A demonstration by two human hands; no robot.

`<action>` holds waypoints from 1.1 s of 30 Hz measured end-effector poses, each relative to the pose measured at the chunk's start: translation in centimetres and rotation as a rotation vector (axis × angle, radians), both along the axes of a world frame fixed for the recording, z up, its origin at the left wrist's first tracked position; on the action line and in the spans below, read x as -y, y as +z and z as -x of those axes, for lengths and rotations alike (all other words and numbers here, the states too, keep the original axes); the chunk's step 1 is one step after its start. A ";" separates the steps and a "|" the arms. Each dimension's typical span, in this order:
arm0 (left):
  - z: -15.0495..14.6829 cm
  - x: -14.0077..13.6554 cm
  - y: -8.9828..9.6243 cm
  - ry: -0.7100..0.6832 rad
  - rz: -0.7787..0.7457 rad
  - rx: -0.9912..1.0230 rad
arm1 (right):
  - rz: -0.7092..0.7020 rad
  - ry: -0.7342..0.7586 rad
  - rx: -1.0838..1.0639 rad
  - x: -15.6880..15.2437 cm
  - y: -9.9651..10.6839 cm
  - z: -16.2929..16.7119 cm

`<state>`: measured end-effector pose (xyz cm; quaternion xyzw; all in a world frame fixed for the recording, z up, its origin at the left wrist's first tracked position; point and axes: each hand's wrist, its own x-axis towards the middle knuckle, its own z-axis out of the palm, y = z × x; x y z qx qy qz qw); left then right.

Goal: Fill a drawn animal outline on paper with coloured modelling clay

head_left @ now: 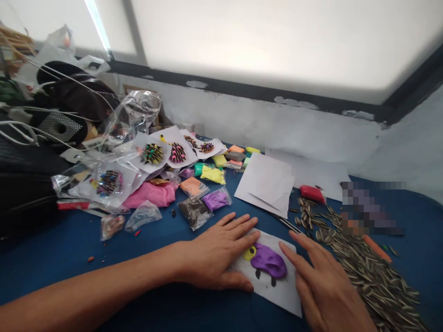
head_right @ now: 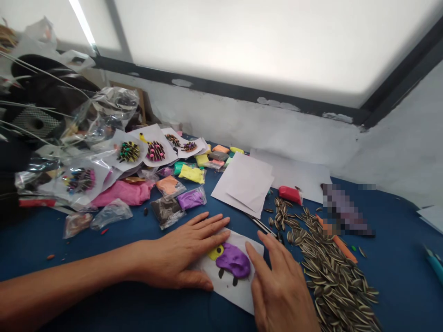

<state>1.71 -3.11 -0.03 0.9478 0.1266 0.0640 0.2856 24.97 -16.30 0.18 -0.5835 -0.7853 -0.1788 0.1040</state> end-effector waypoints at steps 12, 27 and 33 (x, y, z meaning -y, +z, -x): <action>0.0 0.1 0.1 -0.005 -0.022 0.001 | 0.011 0.009 -0.011 0.3 0.3 1.0; 0.0 0.1 0.2 0.003 0.008 -0.029 | 0.038 -0.021 -0.152 -0.5 0.0 1.2; -0.2 0.0 0.5 0.021 0.017 -0.080 | 0.008 -0.068 -0.178 0.0 0.0 -0.2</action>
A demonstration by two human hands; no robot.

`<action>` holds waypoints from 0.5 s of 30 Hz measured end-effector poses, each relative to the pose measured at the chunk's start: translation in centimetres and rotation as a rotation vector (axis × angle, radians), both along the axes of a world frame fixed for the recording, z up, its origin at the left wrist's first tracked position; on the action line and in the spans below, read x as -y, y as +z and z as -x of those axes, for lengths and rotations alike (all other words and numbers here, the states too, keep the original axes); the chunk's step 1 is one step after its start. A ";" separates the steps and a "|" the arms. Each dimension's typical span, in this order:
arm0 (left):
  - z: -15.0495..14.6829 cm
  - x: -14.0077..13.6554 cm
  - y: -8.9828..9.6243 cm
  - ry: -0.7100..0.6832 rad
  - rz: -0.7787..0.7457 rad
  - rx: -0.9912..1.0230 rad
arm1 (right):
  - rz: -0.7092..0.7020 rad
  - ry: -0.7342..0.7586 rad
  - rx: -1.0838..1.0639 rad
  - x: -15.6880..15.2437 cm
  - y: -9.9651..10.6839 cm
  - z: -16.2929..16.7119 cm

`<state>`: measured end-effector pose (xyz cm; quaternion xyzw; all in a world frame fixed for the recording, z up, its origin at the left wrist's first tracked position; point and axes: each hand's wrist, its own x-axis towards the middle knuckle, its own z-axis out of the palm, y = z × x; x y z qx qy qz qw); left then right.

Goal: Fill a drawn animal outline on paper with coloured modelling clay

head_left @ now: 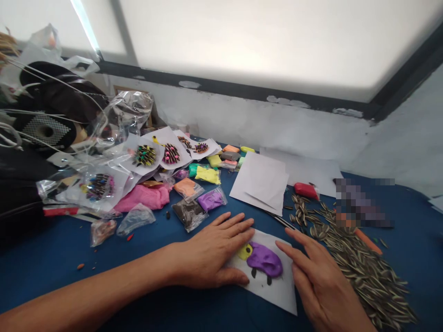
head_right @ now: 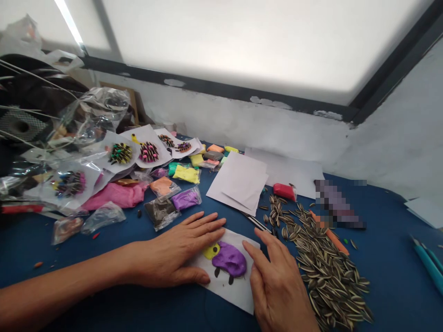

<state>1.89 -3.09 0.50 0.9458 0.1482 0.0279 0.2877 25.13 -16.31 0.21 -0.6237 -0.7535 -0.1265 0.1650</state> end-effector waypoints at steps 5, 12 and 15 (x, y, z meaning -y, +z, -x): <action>-0.2 0.0 0.3 0.007 -0.025 -0.041 | -0.030 0.032 0.054 0.2 0.3 0.2; -0.3 0.1 0.2 -0.008 -0.070 -0.022 | -0.040 0.075 0.231 0.1 1.1 1.6; -0.3 0.1 0.1 -0.005 -0.059 -0.010 | -0.042 0.100 0.310 0.4 1.5 1.6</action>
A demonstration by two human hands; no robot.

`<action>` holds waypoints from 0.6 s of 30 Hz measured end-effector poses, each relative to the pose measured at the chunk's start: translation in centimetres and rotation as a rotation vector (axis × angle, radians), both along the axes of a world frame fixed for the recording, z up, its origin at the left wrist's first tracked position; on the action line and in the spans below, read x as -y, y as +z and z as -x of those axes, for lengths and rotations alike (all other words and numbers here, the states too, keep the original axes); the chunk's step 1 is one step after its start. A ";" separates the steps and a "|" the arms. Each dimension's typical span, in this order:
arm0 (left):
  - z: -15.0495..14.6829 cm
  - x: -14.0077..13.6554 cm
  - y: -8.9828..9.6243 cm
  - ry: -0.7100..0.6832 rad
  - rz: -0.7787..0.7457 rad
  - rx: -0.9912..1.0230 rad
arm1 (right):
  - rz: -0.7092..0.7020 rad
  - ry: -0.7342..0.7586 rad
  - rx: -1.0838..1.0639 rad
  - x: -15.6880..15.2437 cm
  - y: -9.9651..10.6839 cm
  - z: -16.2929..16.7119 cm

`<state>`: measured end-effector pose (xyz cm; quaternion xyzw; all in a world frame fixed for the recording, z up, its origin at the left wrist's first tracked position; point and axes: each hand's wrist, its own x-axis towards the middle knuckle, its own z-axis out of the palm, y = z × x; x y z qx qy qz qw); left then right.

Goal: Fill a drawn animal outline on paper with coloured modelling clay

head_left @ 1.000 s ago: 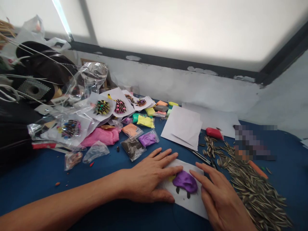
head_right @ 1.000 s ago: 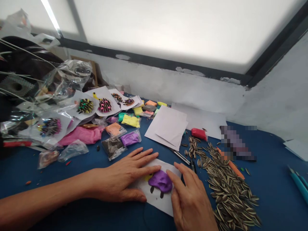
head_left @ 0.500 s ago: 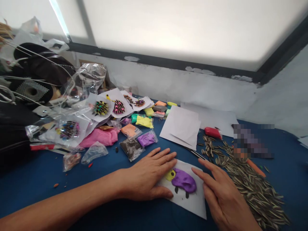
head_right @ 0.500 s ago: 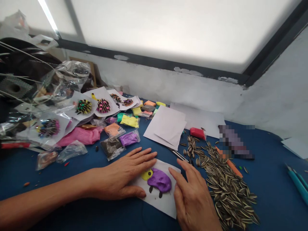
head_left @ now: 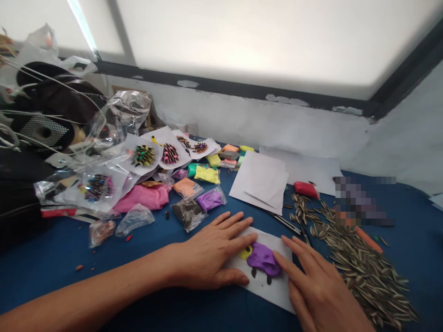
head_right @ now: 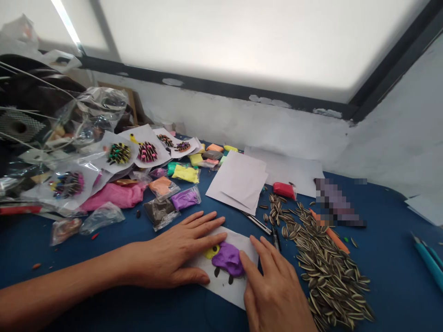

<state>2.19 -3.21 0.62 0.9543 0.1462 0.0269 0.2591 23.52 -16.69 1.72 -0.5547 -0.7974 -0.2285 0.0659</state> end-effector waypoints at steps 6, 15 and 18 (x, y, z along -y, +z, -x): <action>0.0 0.0 0.1 -0.001 0.017 -0.010 | -0.010 -0.002 0.075 0.6 0.8 -0.3; -0.5 -0.3 -0.3 0.149 0.091 0.182 | -0.006 0.024 0.118 0.5 0.5 -0.4; -1.2 -0.7 -0.5 0.180 -0.013 0.212 | 0.002 0.015 0.104 0.5 0.3 -0.6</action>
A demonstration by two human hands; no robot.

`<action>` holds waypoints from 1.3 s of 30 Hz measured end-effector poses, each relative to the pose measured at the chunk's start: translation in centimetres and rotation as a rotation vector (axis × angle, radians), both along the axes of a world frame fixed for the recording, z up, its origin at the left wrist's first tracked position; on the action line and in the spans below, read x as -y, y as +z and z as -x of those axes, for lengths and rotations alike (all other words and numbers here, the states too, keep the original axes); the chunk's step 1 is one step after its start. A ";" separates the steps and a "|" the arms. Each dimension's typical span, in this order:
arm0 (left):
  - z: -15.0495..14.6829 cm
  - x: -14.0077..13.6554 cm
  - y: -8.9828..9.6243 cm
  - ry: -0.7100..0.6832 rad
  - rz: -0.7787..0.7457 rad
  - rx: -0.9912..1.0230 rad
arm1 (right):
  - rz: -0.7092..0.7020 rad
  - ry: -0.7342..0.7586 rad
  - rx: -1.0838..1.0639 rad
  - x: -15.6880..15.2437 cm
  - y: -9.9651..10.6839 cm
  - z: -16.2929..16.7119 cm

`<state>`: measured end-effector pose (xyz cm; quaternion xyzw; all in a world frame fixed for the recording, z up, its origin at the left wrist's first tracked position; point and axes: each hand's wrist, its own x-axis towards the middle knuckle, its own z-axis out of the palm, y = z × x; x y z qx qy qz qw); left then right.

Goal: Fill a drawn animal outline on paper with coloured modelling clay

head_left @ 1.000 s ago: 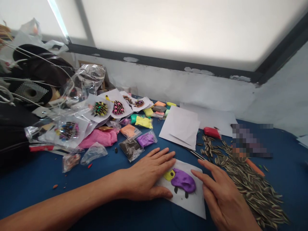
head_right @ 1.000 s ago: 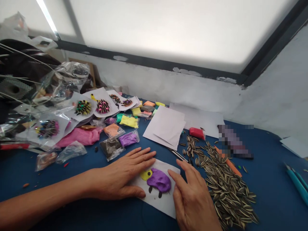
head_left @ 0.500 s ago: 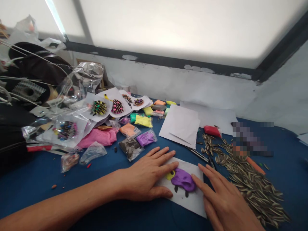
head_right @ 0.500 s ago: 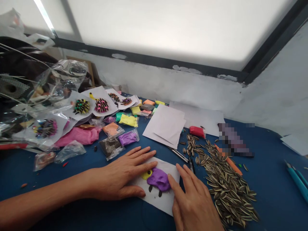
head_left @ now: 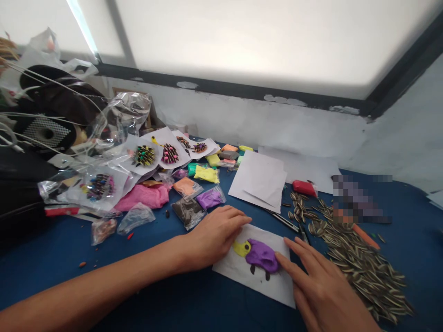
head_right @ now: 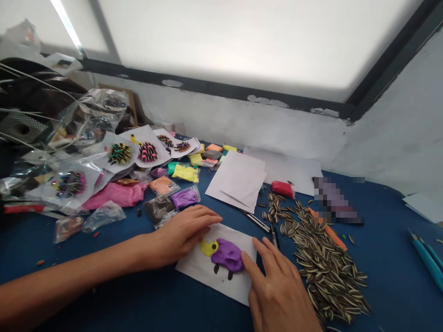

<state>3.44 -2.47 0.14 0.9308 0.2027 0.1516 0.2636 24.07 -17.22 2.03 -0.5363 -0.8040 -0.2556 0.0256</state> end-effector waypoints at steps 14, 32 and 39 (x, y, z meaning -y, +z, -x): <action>-2.6 -1.9 1.4 0.098 -0.051 -0.176 | -0.023 -0.013 -0.102 0.0 -1.1 -0.5; -0.1 1.3 1.9 -0.190 0.033 -0.121 | 0.026 -0.094 -0.130 0.1 -2.4 -0.5; 0.4 1.0 0.5 -0.169 0.077 -0.113 | 0.022 -0.077 -0.083 0.4 -2.2 -1.2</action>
